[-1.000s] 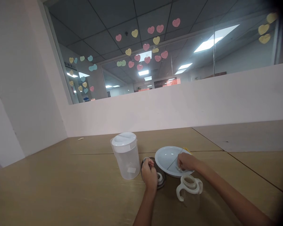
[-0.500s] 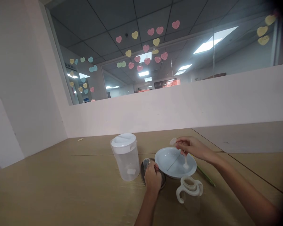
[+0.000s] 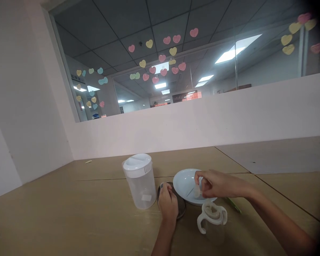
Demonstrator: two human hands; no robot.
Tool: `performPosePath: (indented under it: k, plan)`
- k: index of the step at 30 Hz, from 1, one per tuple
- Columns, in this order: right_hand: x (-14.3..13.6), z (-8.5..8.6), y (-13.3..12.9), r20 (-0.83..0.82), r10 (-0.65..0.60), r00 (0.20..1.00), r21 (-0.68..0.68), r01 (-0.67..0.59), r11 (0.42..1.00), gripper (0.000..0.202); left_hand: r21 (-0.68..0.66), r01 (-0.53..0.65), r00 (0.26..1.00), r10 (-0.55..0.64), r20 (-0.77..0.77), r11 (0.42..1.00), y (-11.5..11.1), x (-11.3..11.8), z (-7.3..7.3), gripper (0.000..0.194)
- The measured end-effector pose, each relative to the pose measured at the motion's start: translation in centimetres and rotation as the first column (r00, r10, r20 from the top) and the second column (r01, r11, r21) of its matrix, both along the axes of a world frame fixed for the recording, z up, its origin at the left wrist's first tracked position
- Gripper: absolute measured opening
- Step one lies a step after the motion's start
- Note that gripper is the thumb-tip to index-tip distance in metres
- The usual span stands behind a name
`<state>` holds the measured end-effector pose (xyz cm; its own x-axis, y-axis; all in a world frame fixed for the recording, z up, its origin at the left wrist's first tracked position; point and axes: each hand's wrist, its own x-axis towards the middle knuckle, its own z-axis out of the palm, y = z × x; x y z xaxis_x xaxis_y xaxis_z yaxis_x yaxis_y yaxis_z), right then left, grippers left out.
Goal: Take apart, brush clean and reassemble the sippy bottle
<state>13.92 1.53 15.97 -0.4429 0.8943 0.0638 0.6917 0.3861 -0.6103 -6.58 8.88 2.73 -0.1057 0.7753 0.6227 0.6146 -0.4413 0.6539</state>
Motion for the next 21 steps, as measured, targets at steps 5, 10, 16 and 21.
performPosePath:
  k: [5,10,16,21]
  plan:
    - [-0.1,-0.8,0.0,0.250,-0.054,0.967,0.105,0.029,0.994,0.045,0.223,-0.017,0.981,-0.027,0.192,0.975,-0.4,-0.1,0.7,0.010]
    - [-0.4,-0.9,-0.3,0.300,-0.128,0.945,0.101,0.102,0.990,0.037,0.394,0.001,0.977,-0.086,0.197,0.919,-1.3,0.7,1.1,0.011]
    - [-0.2,-0.4,-0.8,0.259,-0.164,0.952,0.089,0.145,0.985,0.043,0.633,0.118,0.986,-0.167,0.018,0.765,-2.5,1.7,1.1,0.015]
    - [-2.0,0.0,-1.1,-0.020,0.025,0.999,0.160,-0.022,0.987,0.075,0.718,0.221,0.966,-0.251,-0.066,0.660,-3.4,2.6,1.0,0.022]
